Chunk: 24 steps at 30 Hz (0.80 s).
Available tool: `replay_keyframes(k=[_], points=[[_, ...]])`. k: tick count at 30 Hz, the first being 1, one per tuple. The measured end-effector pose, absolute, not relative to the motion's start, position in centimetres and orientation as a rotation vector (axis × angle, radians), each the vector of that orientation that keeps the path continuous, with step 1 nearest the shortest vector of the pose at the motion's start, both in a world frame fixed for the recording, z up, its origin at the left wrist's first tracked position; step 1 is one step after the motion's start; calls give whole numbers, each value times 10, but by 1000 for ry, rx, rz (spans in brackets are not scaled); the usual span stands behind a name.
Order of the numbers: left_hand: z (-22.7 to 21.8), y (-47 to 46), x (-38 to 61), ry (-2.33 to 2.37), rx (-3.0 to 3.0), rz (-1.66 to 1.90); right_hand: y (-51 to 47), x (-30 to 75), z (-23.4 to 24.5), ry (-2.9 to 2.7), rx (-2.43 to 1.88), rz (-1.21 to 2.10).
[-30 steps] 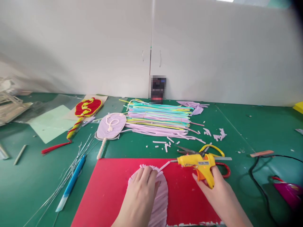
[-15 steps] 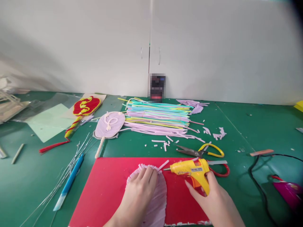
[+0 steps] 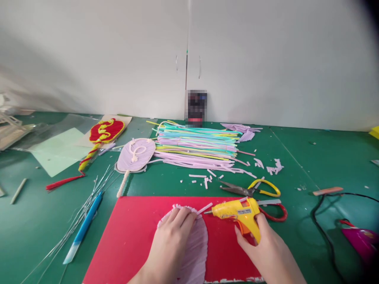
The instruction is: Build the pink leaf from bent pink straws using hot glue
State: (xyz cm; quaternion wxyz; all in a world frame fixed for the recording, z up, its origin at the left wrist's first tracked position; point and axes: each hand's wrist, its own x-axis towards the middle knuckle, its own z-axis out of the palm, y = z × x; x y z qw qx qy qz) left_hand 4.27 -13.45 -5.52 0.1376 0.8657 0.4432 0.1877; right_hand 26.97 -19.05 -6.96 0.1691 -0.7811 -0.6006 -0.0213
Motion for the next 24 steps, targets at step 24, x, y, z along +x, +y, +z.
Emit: replay_keyframes(k=[24], points=[[-51,-132,47,1378,2264,562,-179,271,-59,-1826,-2135,-66]])
